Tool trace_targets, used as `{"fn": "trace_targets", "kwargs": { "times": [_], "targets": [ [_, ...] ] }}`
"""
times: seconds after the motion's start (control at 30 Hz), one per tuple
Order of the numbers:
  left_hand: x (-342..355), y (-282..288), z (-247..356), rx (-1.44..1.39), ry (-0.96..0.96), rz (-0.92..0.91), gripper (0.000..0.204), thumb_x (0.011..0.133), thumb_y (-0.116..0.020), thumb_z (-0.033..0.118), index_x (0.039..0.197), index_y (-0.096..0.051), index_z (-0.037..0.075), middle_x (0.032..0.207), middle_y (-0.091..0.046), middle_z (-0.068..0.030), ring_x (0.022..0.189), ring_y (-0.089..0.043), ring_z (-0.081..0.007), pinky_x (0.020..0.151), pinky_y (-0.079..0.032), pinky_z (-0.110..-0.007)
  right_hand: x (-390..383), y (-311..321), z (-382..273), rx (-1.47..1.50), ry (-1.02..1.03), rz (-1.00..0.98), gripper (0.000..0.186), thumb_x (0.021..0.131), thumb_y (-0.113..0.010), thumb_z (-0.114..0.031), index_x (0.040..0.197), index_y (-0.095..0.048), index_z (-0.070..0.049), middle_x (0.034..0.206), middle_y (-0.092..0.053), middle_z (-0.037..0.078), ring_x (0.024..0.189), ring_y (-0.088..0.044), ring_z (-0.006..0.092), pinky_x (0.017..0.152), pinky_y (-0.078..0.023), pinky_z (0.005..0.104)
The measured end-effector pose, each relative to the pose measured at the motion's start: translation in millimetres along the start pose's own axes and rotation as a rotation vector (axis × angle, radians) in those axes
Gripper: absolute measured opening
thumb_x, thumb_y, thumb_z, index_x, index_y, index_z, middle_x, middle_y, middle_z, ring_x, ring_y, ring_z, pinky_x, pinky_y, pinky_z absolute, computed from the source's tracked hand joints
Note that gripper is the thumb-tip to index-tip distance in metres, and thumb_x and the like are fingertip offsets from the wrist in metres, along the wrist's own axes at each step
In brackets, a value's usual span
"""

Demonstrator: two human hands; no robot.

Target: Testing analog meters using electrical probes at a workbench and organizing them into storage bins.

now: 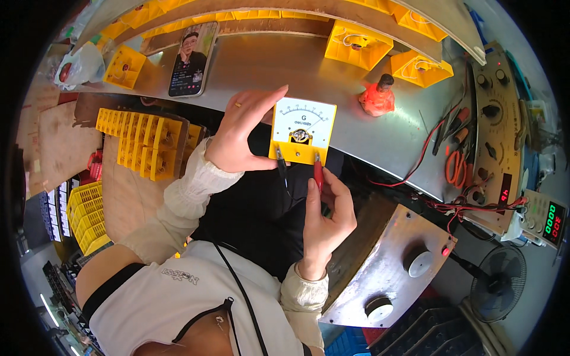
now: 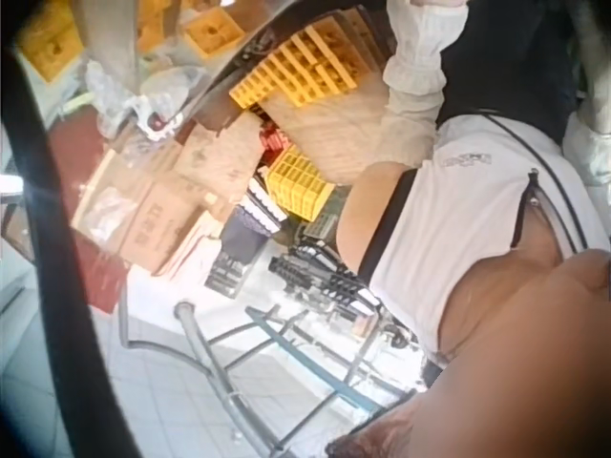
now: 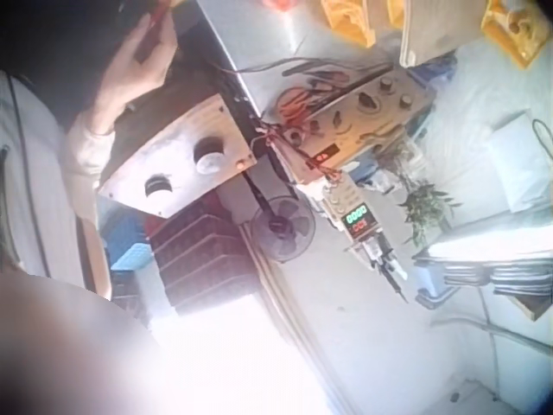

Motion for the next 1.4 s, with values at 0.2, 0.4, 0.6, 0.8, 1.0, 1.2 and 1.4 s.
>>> {"fn": "trace_targets", "kwargs": {
  "times": [0.2,0.4,0.6,0.8,1.0,1.2,1.4],
  "targets": [
    [-3.9,-0.9,-4.0,0.014,0.006,0.015,0.108,0.051,-0.088,0.022,0.147,-0.038,0.010,0.133,-0.055,-0.0094,0.119,-0.051,-0.0294,0.105,-0.031,-0.046,-0.8,-3.8,-1.0,0.016,0.031,-0.003,0.025,0.086,-0.071,0.001,0.110,-0.067,0.004,0.096,-0.070,0.010,0.082,-0.067,0.0120,0.076,-0.056,0.0256],
    [-2.4,0.2,-2.3,-0.022,0.017,0.009,0.108,0.050,-0.087,0.020,0.146,-0.038,0.012,0.131,-0.055,-0.0107,0.120,-0.051,-0.0322,0.105,-0.032,-0.047,0.2,-0.8,-3.9,-0.065,0.054,0.063,0.021,0.084,-0.075,-0.003,0.102,-0.068,0.002,0.086,-0.068,0.006,0.066,-0.057,0.0067,0.059,-0.046,0.0197],
    [-9.8,10.2,0.3,0.010,0.068,0.196,0.100,0.049,-0.086,0.025,0.138,-0.043,0.008,0.125,-0.056,-0.0132,0.116,-0.053,-0.0344,0.103,-0.035,-0.048,2.9,11.8,-34.6,-0.205,0.323,0.120,0.013,0.086,-0.072,-0.003,0.095,-0.066,0.004,0.087,-0.065,0.007,0.069,-0.054,0.0115,0.061,-0.044,0.0222],
    [-45.0,27.2,18.2,-0.115,0.119,0.414,0.088,0.052,-0.084,0.017,0.131,-0.045,0.004,0.116,-0.051,-0.0169,0.109,-0.052,-0.0373,0.095,-0.043,-0.045,-32.2,-15.8,-31.1,-0.088,0.184,-0.068,0.018,0.092,-0.067,-0.008,0.101,-0.062,0.006,0.093,-0.067,0.010,0.079,-0.061,0.0146,0.070,-0.052,0.0258],
    [-125.0,141.8,-17.0,0.411,0.342,0.685,0.080,0.059,-0.085,0.028,0.128,-0.055,0.002,0.117,-0.049,-0.0170,0.105,-0.051,-0.0335,0.091,-0.043,-0.041,-44.5,-58.7,-34.4,-0.211,0.294,-0.311,0.019,0.084,-0.077,-0.010,0.093,-0.069,0.005,0.079,-0.065,0.006,0.070,-0.054,0.0095,0.064,-0.045,0.0216],
    [-345.4,331.6,-165.0,0.136,0.822,1.583,0.066,0.087,-0.070,0.045,0.125,-0.057,-0.007,0.106,-0.061,-0.0145,0.093,-0.059,-0.0195,0.076,-0.053,-0.031,-19.9,-22.6,7.2,-0.380,0.160,-0.243,0.018,0.088,-0.073,-0.010,0.095,-0.069,0.006,0.079,-0.068,0.009,0.068,-0.061,0.0121,0.061,-0.051,0.0245],
    [-423.6,329.1,-210.9,0.109,1.025,1.559,0.063,0.090,-0.065,0.046,0.123,-0.059,-0.007,0.108,-0.063,-0.0168,0.094,-0.060,-0.0214,0.077,-0.052,-0.032,-13.4,9.3,28.6,-0.491,0.122,-0.184,0.020,0.089,-0.072,-0.014,0.094,-0.069,0.006,0.079,-0.068,0.011,0.067,-0.062,0.0140,0.060,-0.054,0.0262]
  ]
}}
Point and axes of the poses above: each hand's wrist, its own x-axis towards the middle knuckle, its own y-axis out of the back of the hand, z = x × y, the point moved 10 cm from there along x, towards the middle knuckle
